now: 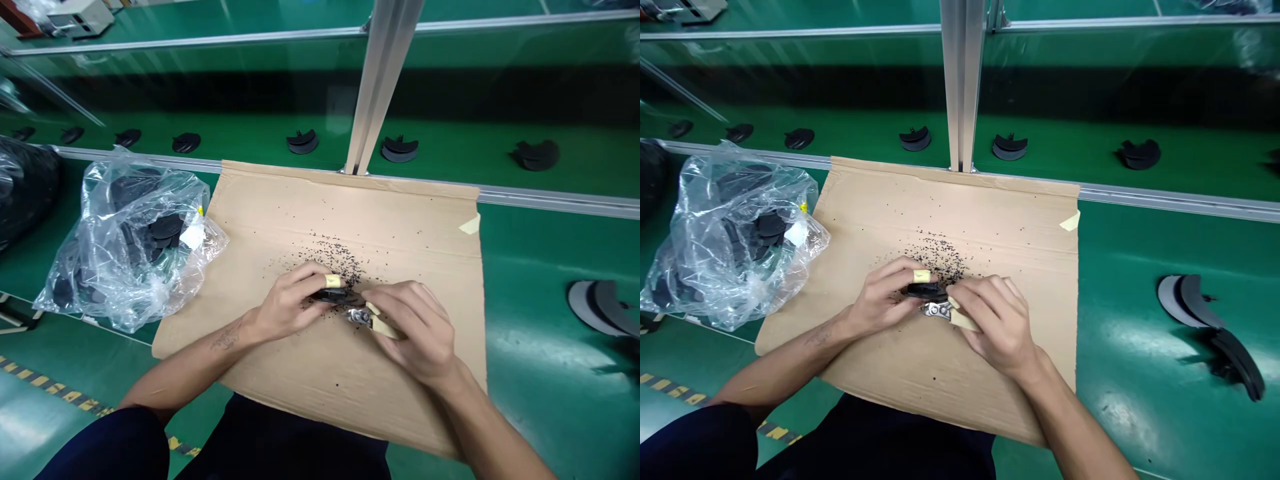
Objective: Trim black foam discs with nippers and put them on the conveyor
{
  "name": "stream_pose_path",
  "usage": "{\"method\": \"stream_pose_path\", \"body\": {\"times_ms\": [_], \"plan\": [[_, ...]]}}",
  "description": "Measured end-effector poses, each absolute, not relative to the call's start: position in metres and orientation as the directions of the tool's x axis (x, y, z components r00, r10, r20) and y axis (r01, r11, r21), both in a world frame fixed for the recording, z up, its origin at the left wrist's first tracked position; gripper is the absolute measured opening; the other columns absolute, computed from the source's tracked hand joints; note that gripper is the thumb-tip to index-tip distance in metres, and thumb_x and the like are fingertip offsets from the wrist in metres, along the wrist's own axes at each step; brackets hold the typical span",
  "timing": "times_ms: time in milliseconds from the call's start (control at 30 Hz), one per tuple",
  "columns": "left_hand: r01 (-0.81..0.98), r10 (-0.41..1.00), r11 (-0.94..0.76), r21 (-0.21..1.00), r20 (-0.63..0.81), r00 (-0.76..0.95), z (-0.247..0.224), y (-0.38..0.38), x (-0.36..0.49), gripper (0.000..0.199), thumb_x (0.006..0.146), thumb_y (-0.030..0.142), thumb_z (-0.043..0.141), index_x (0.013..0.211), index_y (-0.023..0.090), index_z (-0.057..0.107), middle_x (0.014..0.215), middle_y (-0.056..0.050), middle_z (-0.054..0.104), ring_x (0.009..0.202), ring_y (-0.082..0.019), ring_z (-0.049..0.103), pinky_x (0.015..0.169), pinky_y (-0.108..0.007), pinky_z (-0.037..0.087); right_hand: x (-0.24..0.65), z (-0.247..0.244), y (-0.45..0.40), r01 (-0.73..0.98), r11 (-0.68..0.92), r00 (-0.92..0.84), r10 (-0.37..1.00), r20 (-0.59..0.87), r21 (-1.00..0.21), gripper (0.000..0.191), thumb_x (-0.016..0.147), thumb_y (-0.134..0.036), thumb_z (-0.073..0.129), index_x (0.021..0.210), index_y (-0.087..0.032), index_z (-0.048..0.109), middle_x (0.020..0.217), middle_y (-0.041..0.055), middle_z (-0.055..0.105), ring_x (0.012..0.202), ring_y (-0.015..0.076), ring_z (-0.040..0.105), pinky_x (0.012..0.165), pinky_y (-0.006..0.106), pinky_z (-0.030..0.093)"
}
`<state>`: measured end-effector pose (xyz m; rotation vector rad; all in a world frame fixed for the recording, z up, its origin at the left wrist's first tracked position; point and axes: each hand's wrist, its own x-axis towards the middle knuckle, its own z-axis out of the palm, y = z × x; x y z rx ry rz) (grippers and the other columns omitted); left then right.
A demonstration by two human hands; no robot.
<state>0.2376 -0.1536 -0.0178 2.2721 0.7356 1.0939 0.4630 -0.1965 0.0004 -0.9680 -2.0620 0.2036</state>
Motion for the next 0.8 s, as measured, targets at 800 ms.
{"method": "stream_pose_path", "body": {"times_ms": [800], "plan": [[0.075,0.728,-0.585,0.808,0.481,0.489,-0.012,-0.156,0.237,0.028,0.092,0.011,0.066,0.118,0.017,0.07,0.106,-0.009,0.074,0.101,-0.017,0.07,0.086,-0.031,0.061,0.478,0.003,-0.186,0.729,0.631,-0.446,0.733,0.514,-0.266,0.017,0.097,-0.015,0.061,0.113,-0.018,0.064,0.096,0.0074,0.075,0.078,0.0167,0.061,0.066,0.031,0.041]]}}
